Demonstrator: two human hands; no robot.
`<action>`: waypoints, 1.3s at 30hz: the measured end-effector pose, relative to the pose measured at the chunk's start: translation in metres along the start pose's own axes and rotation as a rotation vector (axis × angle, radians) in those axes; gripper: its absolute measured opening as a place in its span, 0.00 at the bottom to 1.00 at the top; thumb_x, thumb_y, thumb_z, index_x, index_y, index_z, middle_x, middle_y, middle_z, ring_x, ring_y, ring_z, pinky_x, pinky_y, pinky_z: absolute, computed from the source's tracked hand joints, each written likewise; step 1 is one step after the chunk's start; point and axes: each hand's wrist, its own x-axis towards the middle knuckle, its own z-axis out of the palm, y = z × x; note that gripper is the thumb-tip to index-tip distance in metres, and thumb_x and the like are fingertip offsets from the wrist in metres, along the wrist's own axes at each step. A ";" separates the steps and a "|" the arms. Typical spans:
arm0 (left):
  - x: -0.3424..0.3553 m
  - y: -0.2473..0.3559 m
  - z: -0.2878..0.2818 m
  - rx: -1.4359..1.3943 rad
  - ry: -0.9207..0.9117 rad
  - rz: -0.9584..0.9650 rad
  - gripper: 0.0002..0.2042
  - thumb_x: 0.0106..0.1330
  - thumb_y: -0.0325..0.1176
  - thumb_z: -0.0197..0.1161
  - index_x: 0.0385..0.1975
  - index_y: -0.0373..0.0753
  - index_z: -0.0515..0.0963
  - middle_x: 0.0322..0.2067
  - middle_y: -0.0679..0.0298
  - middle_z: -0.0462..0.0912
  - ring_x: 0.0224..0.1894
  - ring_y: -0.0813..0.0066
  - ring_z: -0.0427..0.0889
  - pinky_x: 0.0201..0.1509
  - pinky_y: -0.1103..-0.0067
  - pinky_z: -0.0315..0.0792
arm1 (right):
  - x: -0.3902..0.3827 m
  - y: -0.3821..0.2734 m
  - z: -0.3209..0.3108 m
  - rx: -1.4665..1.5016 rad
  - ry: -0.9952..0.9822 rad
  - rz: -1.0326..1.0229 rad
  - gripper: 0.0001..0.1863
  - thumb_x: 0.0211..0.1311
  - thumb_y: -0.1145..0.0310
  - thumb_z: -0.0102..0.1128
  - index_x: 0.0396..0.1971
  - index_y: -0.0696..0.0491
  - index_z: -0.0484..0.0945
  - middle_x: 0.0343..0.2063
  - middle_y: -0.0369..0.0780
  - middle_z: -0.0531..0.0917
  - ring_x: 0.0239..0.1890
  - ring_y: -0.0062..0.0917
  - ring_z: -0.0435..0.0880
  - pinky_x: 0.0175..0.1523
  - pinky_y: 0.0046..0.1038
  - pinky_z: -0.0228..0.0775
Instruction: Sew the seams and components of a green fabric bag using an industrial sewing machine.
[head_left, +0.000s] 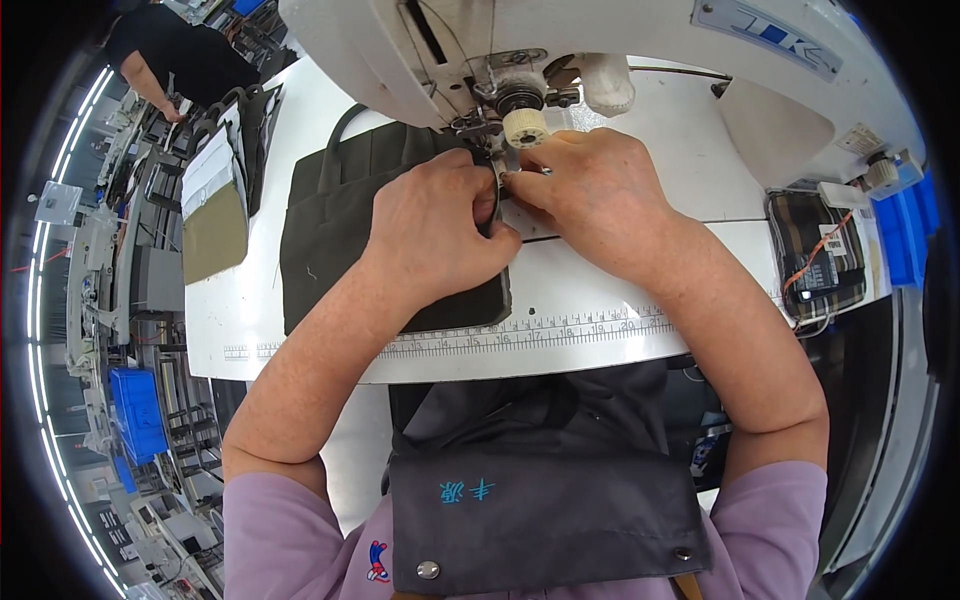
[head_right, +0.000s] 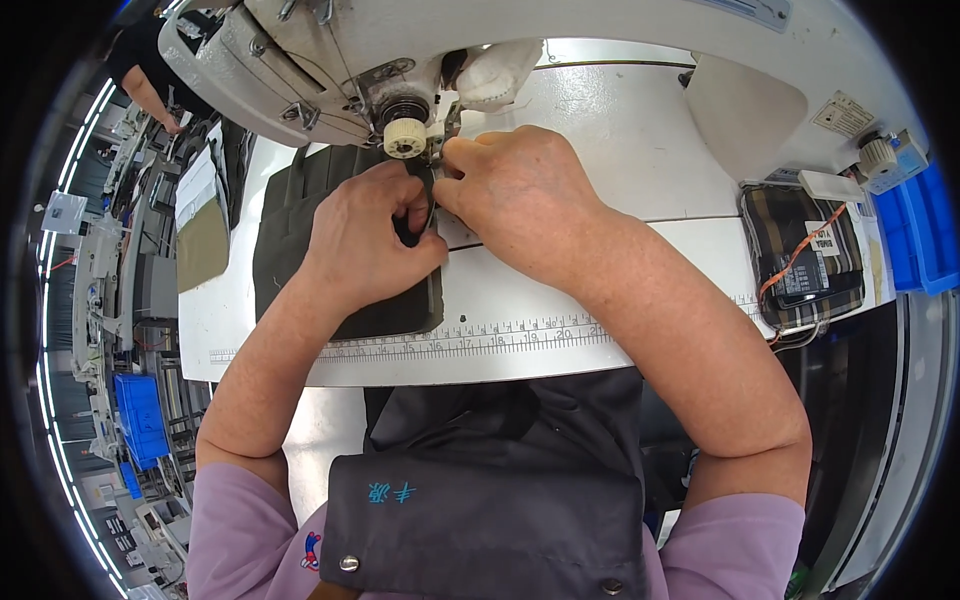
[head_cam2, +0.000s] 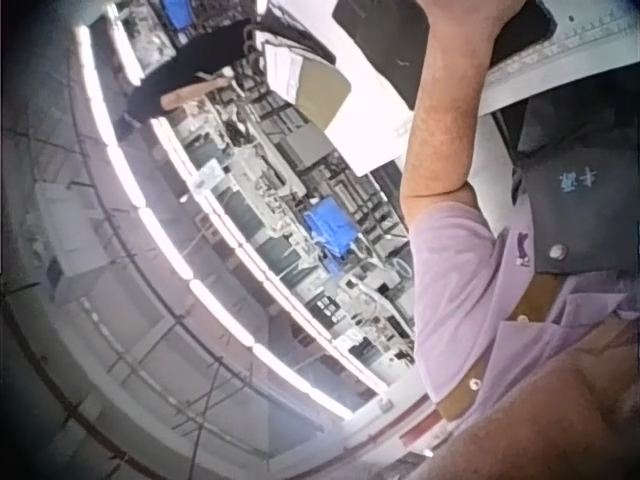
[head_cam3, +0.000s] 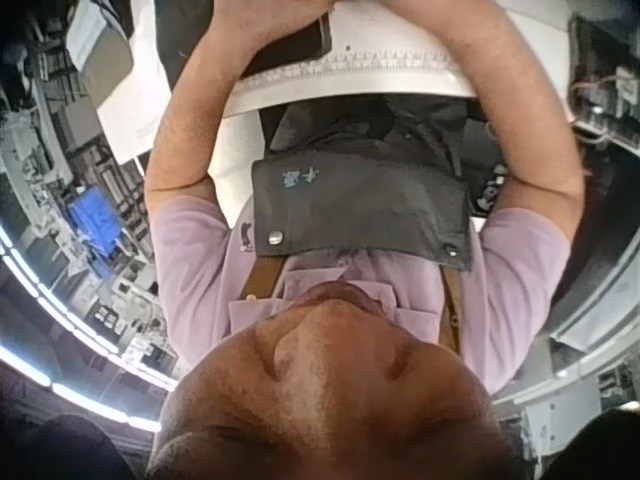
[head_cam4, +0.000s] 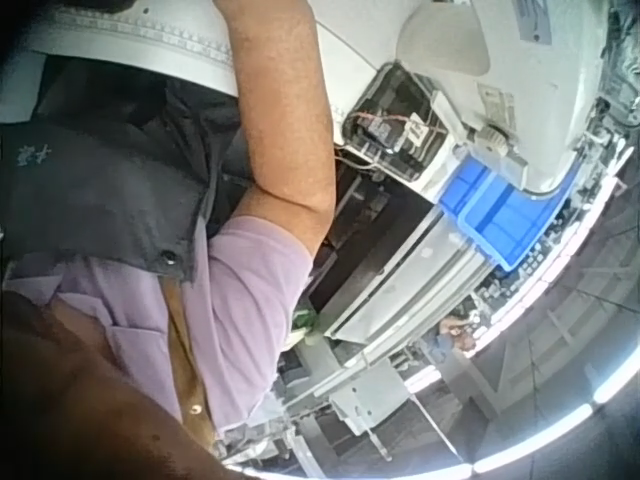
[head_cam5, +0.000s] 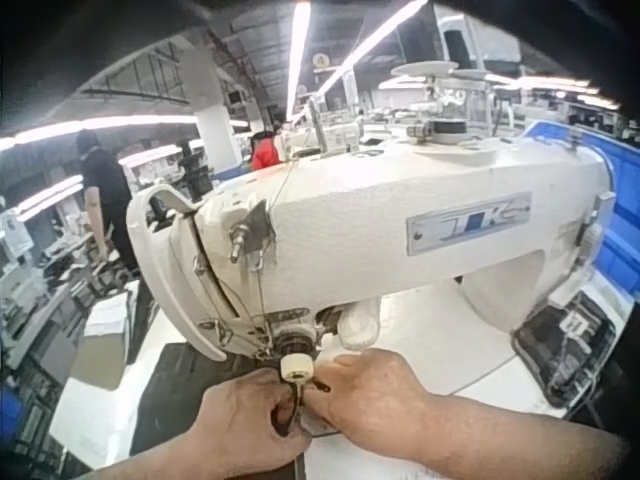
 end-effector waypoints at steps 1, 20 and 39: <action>0.002 -0.001 -0.001 0.031 -0.037 -0.005 0.11 0.50 0.33 0.68 0.20 0.35 0.73 0.26 0.65 0.73 0.27 0.67 0.76 0.31 0.72 0.69 | 0.000 0.000 0.000 0.008 0.003 0.005 0.03 0.49 0.67 0.64 0.24 0.47 0.83 0.27 0.35 0.79 0.33 0.28 0.85 0.35 0.32 0.77; -0.028 0.026 0.000 0.154 0.068 -0.069 0.23 0.46 0.29 0.61 0.47 0.38 0.79 0.34 0.57 0.80 0.37 0.51 0.82 0.46 0.62 0.78 | 0.000 0.000 0.002 0.038 0.003 0.013 0.05 0.52 0.68 0.64 0.28 0.47 0.86 0.29 0.34 0.81 0.34 0.29 0.87 0.37 0.32 0.79; -0.018 0.026 -0.023 0.015 -0.090 -0.103 0.19 0.51 0.32 0.61 0.40 0.30 0.87 0.32 0.53 0.81 0.33 0.57 0.81 0.41 0.65 0.75 | -0.002 0.001 0.003 0.061 -0.002 0.035 0.04 0.51 0.67 0.65 0.27 0.47 0.85 0.28 0.34 0.81 0.34 0.28 0.86 0.37 0.33 0.78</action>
